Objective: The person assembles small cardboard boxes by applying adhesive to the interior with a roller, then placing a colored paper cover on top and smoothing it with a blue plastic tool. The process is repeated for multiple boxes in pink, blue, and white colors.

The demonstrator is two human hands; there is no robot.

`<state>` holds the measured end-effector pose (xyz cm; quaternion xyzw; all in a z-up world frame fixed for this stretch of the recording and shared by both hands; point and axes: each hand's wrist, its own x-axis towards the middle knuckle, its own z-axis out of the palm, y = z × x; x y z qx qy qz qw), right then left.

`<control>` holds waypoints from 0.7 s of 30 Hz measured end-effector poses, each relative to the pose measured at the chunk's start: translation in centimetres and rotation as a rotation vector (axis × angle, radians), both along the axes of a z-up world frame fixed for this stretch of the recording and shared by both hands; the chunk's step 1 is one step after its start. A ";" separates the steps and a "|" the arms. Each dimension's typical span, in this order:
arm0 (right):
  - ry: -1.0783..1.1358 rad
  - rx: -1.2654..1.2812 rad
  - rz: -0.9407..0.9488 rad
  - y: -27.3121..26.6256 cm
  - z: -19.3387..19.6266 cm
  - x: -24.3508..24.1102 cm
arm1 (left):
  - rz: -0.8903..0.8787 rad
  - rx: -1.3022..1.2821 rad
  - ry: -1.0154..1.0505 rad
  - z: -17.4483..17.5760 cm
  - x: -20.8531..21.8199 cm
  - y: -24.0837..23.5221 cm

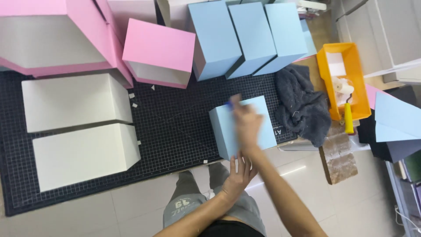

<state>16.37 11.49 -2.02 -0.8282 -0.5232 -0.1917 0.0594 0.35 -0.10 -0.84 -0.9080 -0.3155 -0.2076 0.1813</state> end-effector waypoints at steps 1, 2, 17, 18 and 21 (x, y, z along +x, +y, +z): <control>0.132 -0.021 0.176 0.2 1.1 -2.9 | -0.006 -0.003 0.015 -1.3 0.4 -0.4; 0.260 -0.041 0.352 0.4 2.1 -5.7 | -0.011 -0.006 0.027 -2.7 0.8 -0.9; 0.062 0.120 -0.029 0.9 -0.5 1.2 | -0.007 0.048 0.014 -1.1 -0.5 0.3; 0.060 0.120 -0.031 0.3 0.6 -1.9 | -0.009 0.048 0.012 -4.0 0.3 -1.2; 0.275 0.036 0.356 -0.6 0.5 -2.6 | -0.105 -0.081 0.197 -7.0 1.5 -2.4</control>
